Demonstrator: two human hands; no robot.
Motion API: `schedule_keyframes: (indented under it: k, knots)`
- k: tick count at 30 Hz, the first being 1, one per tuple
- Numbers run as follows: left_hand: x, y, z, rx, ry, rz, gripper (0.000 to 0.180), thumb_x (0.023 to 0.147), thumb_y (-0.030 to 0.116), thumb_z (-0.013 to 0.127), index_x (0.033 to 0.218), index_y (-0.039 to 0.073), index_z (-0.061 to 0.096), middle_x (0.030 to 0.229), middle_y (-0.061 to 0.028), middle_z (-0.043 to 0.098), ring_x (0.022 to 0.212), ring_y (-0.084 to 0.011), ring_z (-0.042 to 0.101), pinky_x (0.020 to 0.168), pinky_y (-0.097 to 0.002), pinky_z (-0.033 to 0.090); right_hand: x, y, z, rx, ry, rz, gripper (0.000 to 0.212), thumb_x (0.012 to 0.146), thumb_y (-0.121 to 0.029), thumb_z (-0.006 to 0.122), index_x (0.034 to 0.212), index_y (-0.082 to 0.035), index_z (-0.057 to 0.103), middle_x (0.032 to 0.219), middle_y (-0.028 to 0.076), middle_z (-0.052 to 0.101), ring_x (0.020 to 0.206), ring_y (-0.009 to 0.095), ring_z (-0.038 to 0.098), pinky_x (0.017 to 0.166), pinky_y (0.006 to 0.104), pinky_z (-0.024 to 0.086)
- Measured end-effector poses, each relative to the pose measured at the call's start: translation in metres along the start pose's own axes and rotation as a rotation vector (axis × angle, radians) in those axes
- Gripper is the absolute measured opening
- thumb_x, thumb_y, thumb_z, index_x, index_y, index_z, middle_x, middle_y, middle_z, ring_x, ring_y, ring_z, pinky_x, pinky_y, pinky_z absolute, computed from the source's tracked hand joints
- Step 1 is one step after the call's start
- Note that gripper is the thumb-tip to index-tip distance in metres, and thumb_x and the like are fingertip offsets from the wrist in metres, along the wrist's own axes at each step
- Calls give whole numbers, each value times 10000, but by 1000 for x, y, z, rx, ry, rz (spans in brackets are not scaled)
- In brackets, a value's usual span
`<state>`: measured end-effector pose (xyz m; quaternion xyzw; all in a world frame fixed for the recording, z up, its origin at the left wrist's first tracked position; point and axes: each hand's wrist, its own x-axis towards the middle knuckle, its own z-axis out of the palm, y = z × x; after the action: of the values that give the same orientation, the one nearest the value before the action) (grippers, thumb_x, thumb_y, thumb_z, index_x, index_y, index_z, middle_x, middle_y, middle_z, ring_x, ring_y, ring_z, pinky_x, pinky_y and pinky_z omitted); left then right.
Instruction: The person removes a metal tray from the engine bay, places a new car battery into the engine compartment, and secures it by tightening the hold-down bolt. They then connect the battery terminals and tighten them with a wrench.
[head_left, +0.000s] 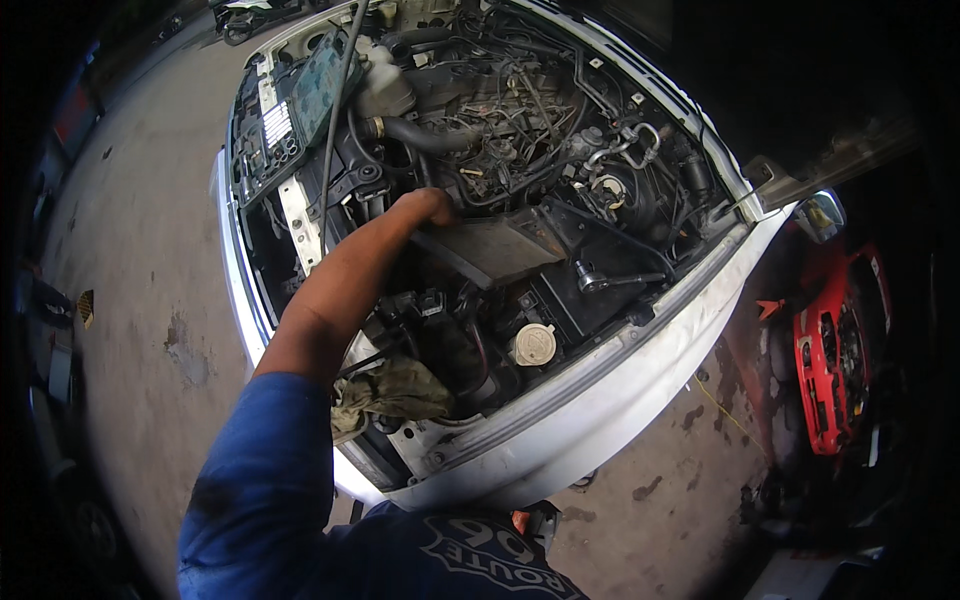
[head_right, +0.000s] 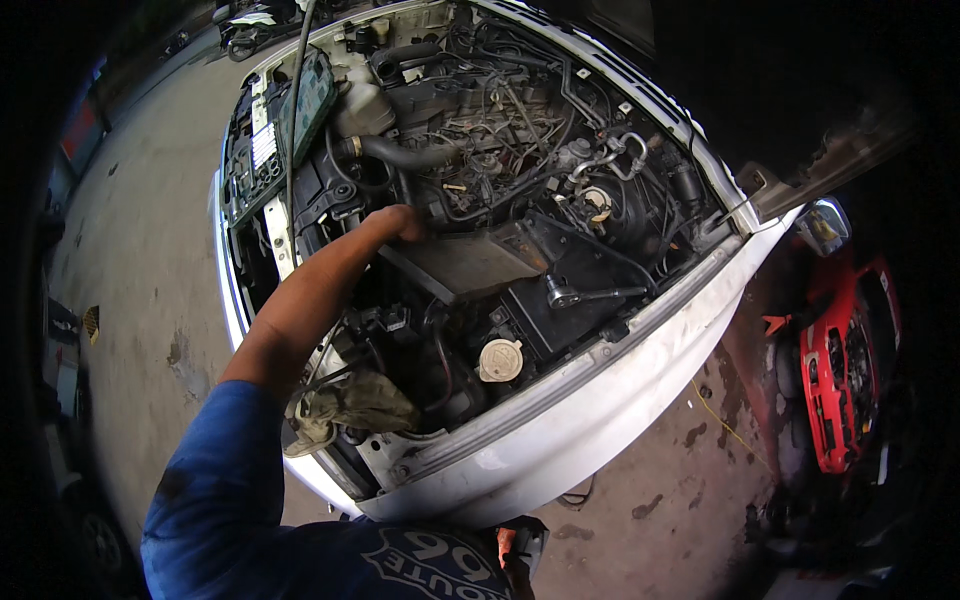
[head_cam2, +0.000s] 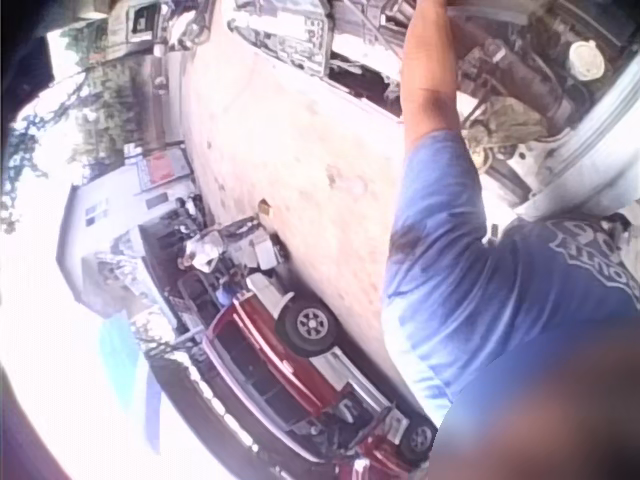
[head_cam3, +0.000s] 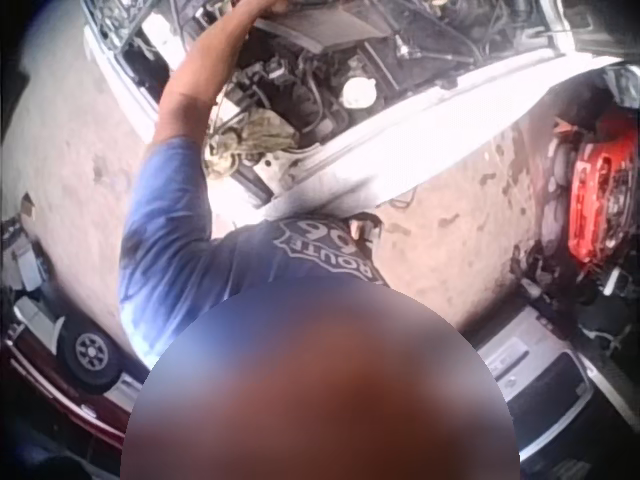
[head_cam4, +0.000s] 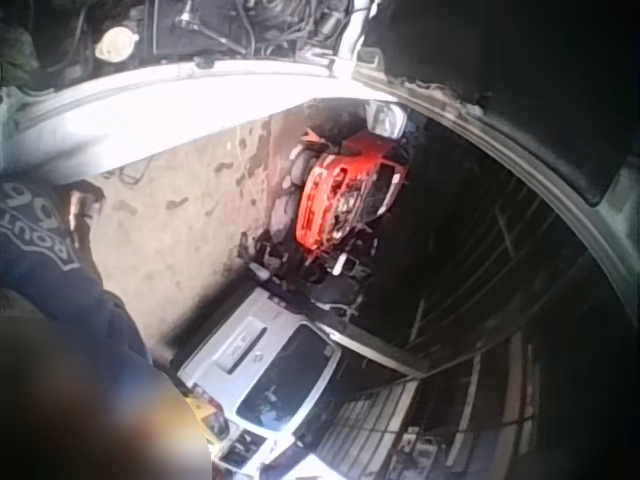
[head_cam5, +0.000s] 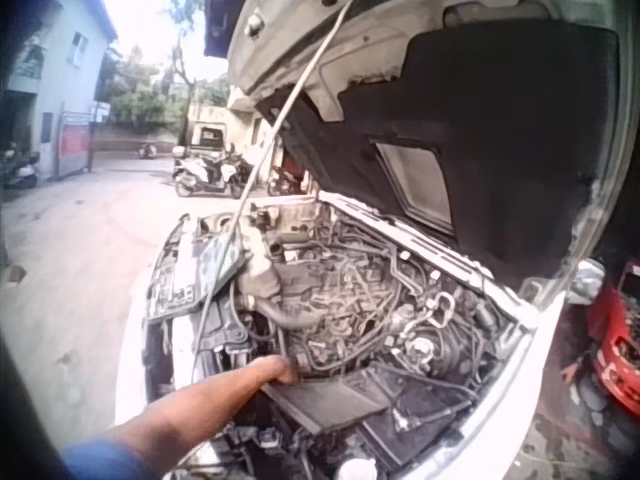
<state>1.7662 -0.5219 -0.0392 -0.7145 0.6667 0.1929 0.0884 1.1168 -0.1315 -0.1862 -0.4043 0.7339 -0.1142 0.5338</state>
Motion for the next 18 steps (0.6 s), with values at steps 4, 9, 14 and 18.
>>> schedule_keyframes:
  k: [4,9,14,18]
  knots:
    - [16,-4,16,320,-101,245,357,919,263,600,1134,35,771,1243,-176,725,1217,-336,667,986,-443,536,8,41,17,38,-30,105,372,931,-376,696,1139,-71,650,950,91,621,861,229,606,793,399,481]
    - [-41,20,-27,478,224,143,271,896,133,604,1070,-6,760,1143,-207,747,1086,-370,716,921,-455,576,9,74,26,62,-56,176,362,929,-378,703,1121,-76,652,926,80,610,838,221,596,778,394,474]
    - [-66,40,-36,-549,962,69,349,992,226,616,1193,-51,680,1112,-275,709,1116,-445,659,964,-466,532,10,93,32,80,-64,208,352,926,-381,710,1103,-81,654,901,68,599,816,214,585,763,390,467]
    - [-54,42,-6,-703,818,5,391,991,241,641,1278,-24,656,1187,-294,683,1175,-444,637,1010,-455,514,12,108,37,107,-63,227,345,924,-383,716,1088,-85,655,882,59,591,797,208,577,750,386,461]
